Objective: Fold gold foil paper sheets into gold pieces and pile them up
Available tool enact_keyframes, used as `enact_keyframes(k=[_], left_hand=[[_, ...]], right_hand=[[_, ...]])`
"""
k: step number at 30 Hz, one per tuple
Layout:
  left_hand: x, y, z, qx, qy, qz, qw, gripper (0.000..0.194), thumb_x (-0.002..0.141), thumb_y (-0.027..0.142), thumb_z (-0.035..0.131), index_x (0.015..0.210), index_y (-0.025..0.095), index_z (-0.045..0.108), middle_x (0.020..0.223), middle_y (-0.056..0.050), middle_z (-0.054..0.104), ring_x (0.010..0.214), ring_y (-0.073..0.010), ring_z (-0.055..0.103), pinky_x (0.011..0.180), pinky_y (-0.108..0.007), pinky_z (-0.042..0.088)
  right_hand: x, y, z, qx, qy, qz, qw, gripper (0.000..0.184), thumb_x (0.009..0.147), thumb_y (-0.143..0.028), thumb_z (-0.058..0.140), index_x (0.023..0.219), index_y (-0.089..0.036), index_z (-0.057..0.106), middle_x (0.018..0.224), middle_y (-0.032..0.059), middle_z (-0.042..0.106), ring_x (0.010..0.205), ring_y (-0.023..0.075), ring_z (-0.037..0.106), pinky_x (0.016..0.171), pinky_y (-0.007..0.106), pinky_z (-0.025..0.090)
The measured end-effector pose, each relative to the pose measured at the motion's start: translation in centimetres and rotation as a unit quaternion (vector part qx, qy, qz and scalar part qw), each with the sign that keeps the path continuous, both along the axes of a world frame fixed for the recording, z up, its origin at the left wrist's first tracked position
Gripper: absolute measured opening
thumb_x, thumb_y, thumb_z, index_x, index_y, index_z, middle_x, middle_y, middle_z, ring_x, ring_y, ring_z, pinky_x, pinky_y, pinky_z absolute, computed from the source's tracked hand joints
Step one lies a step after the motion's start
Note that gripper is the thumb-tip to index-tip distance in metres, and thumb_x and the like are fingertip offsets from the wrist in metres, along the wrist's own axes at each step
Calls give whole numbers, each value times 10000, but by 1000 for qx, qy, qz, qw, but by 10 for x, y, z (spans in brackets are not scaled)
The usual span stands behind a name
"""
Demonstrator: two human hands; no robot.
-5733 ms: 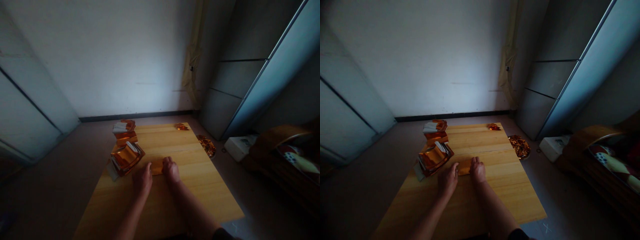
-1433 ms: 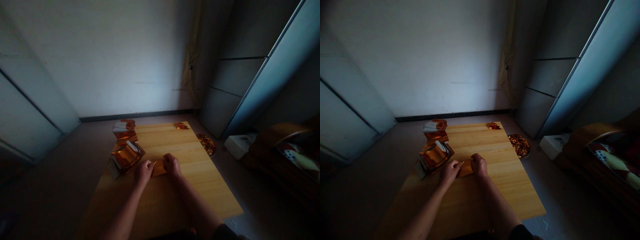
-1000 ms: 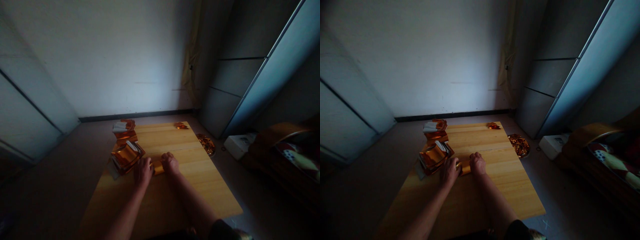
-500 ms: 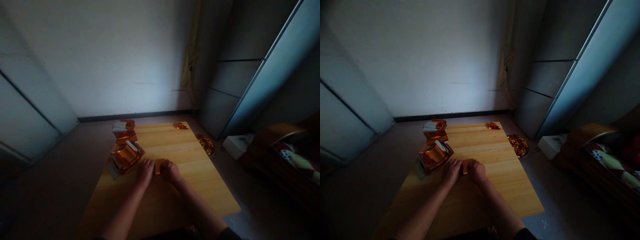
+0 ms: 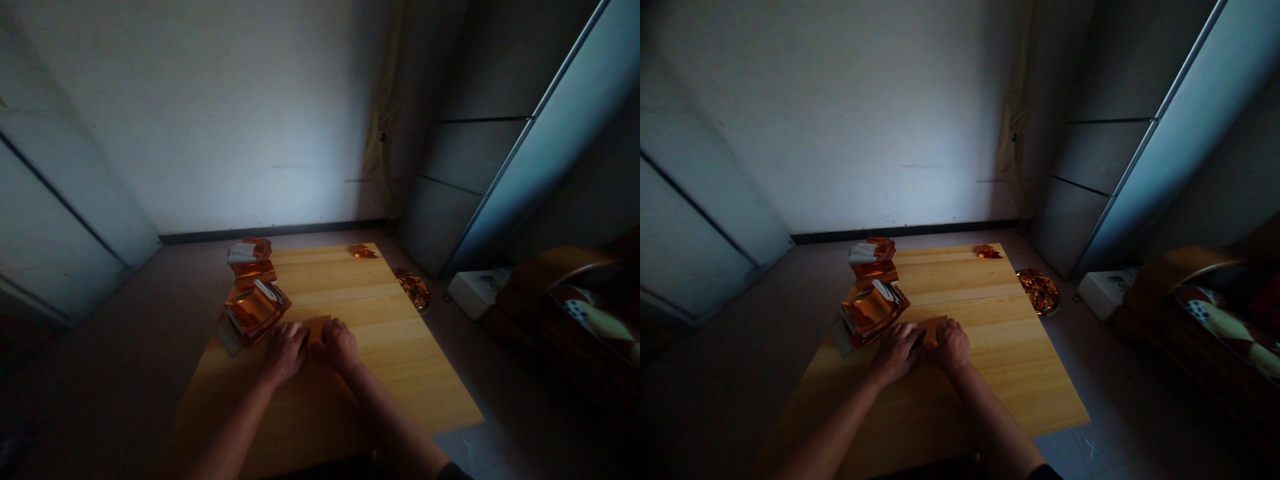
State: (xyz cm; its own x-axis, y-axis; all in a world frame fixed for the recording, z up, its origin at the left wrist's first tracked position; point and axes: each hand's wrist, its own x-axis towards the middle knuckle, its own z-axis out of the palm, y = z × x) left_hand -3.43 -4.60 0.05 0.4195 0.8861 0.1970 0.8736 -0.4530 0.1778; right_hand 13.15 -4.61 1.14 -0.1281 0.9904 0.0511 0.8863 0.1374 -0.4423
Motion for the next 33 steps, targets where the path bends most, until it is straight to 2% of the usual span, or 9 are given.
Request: enact_keyframes(k=[4, 8, 15, 23, 28, 33], left_hand=[[0, -1, -4, 0, -5, 11, 1000, 316, 837, 206, 451, 1119, 260, 582, 1093, -66, 591, 1017, -227, 498, 885, -385, 331], [0, -1, -5, -5, -1, 15, 1000, 320, 831, 221, 463, 1126, 268, 575, 1106, -67, 591, 1017, -233, 496, 880, -392, 324], [-5, -2, -4, -7, -2, -5, 1000, 353, 831, 234, 462, 1171, 267, 552, 1147, -65, 581, 1044, -234, 489, 875, -387, 321], [-13, 0, 0, -35, 19, -38, 998, 415, 846, 198, 420, 1240, 287, 516, 1197, -63, 560, 1060, -226, 483, 877, -379, 336], [-15, 1, 3, -35, 26, -58, 997, 422, 846, 178, 401, 1238, 279, 521, 1184, -65, 560, 1059, -220, 479, 901, -374, 349], [-16, 5, 5, -61, 53, -61, 995, 560, 738, 98, 439, 1270, 264, 494, 1223, -55, 533, 1086, -229, 458, 928, -387, 349]], right_hand=[[-9, -2, 2, -6, -16, -30, 999, 235, 762, -355, 627, 912, -174, 630, 970, 118, 617, 920, 241, 564, 729, 298, 419], [-13, 0, -1, -19, -16, -51, 998, 266, 709, -334, 667, 921, -180, 624, 995, 123, 608, 942, 256, 555, 738, 315, 422], [1, 6, -4, -36, 27, -43, 998, 148, 665, -151, 631, 811, -176, 629, 881, 70, 610, 810, 177, 565, 695, 252, 399], [22, 12, -7, -53, 69, -39, 995, 200, 630, -16, 578, 734, -169, 653, 820, 44, 623, 721, 127, 563, 648, 203, 387], [31, 16, -13, -44, 78, -49, 995, 220, 661, 2, 537, 708, -171, 664, 782, 42, 645, 712, 125, 580, 633, 189, 386], [41, 21, -20, 15, 77, -83, 993, 154, 740, -91, 528, 696, -163, 657, 744, 53, 639, 692, 140, 584, 630, 207, 395]])
